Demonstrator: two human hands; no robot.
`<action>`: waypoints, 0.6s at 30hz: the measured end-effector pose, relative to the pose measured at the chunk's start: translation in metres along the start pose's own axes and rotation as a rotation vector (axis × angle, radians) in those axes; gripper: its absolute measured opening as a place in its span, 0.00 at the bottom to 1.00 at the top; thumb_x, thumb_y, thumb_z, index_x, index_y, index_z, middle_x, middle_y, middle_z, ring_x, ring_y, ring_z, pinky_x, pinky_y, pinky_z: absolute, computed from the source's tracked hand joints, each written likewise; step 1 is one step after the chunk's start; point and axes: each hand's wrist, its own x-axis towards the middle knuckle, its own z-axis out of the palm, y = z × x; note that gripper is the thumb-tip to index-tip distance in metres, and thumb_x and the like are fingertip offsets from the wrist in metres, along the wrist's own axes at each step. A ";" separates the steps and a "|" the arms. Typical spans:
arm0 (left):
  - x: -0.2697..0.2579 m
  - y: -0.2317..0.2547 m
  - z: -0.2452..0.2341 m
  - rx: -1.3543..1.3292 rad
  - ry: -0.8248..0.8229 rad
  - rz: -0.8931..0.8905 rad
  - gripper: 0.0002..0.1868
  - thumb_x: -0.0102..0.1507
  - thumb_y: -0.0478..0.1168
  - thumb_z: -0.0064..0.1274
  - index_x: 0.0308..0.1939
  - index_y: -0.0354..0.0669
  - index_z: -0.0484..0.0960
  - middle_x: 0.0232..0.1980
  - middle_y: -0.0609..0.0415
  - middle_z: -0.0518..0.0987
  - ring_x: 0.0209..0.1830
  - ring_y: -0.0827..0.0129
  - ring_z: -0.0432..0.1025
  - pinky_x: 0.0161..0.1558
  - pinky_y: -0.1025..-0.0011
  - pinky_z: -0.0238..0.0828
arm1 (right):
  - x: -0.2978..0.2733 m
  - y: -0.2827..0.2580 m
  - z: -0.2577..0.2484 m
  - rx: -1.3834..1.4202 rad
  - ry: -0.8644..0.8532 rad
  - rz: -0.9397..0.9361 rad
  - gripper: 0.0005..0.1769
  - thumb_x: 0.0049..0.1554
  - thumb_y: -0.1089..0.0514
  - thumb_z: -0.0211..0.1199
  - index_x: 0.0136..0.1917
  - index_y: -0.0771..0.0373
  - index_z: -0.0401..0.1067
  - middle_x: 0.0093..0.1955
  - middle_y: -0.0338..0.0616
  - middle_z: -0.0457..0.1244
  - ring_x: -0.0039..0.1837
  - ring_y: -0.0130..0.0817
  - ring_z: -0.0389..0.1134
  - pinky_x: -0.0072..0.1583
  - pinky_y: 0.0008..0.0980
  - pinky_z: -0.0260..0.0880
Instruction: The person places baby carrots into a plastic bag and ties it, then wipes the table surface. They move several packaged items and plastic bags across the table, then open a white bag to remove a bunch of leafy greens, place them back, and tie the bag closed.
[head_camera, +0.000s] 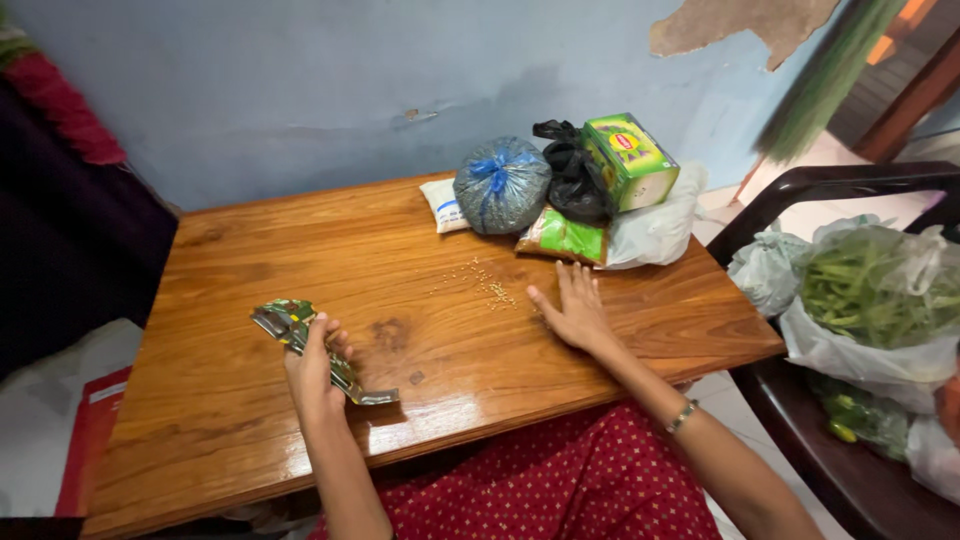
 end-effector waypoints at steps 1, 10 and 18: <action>0.000 0.001 -0.003 -0.012 -0.001 0.005 0.12 0.65 0.41 0.58 0.49 0.44 0.77 0.38 0.55 0.80 0.31 0.72 0.75 0.29 0.72 0.72 | -0.004 0.006 -0.002 0.026 0.015 -0.005 0.61 0.55 0.15 0.30 0.82 0.65 0.42 0.85 0.64 0.34 0.86 0.55 0.31 0.81 0.52 0.27; 0.005 -0.004 -0.006 -0.037 0.005 -0.010 0.12 0.65 0.40 0.59 0.49 0.42 0.77 0.38 0.54 0.80 0.31 0.71 0.74 0.28 0.71 0.71 | -0.008 0.061 -0.024 -0.204 0.033 0.018 0.57 0.63 0.20 0.32 0.79 0.75 0.43 0.82 0.69 0.35 0.82 0.61 0.32 0.77 0.52 0.28; 0.001 0.002 -0.013 -0.014 0.029 -0.019 0.11 0.66 0.40 0.57 0.49 0.42 0.77 0.39 0.54 0.81 0.31 0.72 0.74 0.27 0.72 0.71 | -0.058 0.036 -0.027 0.070 0.135 -0.038 0.55 0.61 0.22 0.35 0.81 0.71 0.46 0.83 0.65 0.41 0.86 0.53 0.35 0.81 0.52 0.32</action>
